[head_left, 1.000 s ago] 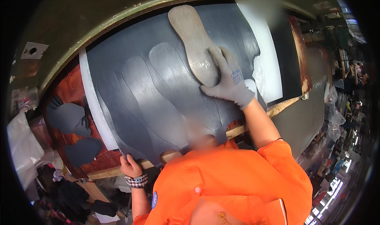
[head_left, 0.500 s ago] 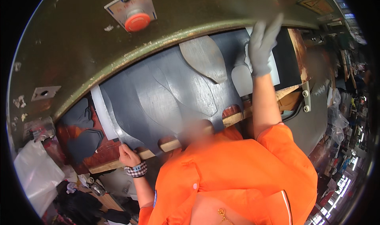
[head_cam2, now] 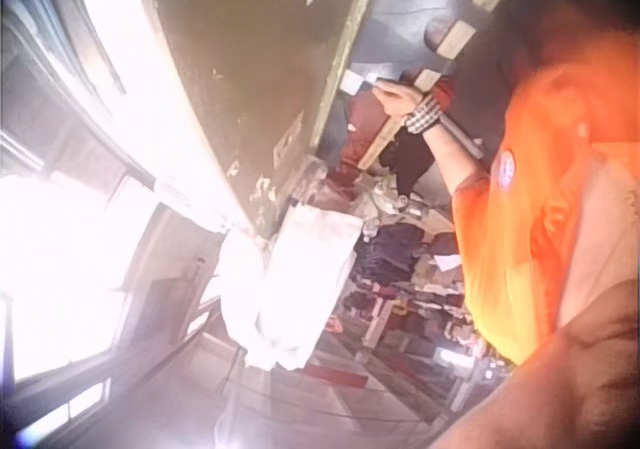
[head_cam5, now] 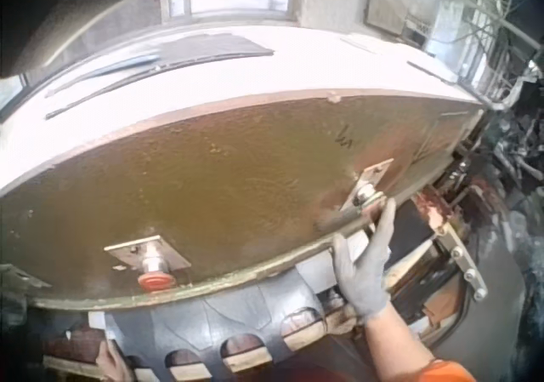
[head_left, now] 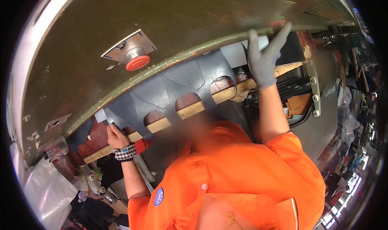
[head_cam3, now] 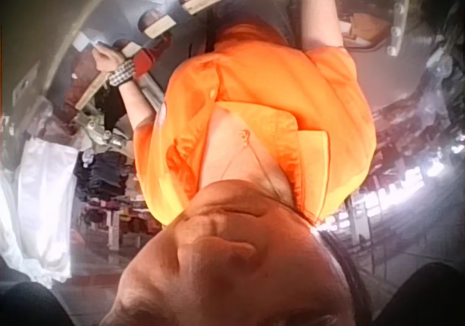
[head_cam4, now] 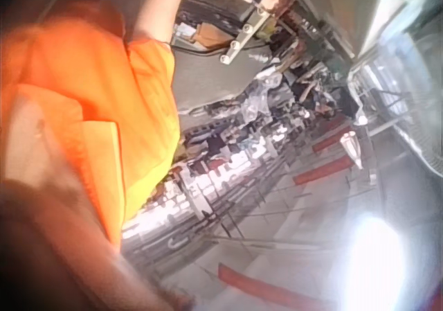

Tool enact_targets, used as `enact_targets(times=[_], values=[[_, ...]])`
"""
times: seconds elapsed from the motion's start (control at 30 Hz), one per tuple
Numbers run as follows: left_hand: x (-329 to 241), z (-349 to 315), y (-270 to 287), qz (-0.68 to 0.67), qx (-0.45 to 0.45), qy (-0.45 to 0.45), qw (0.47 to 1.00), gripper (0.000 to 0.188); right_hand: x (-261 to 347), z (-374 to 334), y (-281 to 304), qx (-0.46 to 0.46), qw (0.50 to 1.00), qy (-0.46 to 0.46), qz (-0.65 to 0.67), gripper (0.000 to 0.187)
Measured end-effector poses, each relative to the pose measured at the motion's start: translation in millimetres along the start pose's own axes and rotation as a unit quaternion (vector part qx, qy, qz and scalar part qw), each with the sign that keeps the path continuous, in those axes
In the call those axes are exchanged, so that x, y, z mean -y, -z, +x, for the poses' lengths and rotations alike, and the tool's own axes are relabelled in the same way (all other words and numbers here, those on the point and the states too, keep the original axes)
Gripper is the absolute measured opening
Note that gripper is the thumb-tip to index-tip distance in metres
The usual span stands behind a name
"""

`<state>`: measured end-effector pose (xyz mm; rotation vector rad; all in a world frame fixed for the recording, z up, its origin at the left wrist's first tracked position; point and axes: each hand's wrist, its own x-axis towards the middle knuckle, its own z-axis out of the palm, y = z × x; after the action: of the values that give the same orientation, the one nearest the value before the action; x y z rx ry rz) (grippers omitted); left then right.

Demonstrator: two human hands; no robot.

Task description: The person repeatedly places dark sheet material onto a machine's roller, presses it with a flat tool, and removes the processed pieces. They stack the finished pieces on a nearby table and continue the cycle with new sheets.

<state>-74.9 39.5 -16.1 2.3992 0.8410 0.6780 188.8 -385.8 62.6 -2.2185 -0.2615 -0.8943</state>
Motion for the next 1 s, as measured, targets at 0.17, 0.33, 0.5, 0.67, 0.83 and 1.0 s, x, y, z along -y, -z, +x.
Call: enact_targets(times=[0.17, 0.33, 0.5, 0.67, 0.83, 1.0], values=[[5.4, -10.7, -4.1, 0.020, -0.029, -0.016, 0.999, 0.038, 13.6, -80.3, 26.1, 0.207, 0.967, -0.044, -0.142, 0.019], [27.7, -31.3, -5.4, 0.042, -0.019, -0.006, 0.999, 0.043, 3.3, -89.8, 27.5, 0.339, 0.905, -0.256, 0.020, 0.050], [44.5, -91.5, 27.3, -0.052, -0.055, -0.049, 0.996, 0.037, 26.5, -138.8, 91.8, 0.272, 0.957, -0.067, 0.073, 0.043], [51.6, -129.6, 77.7, -0.170, 0.143, 0.082, 0.972, 0.034, 40.6, -142.8, 135.8, 0.196, 0.979, -0.051, -0.002, 0.018], [45.6, -141.5, 89.0, -0.102, 0.248, 0.120, 0.956, 0.040, 58.5, -156.1, 90.3, 0.317, 0.937, 0.137, -0.046, 0.091], [41.3, -216.1, 86.0, 0.003, 0.072, 0.059, 0.996, 0.040, 56.8, -190.8, 116.7, 0.333, 0.941, 0.004, 0.055, 0.099]])
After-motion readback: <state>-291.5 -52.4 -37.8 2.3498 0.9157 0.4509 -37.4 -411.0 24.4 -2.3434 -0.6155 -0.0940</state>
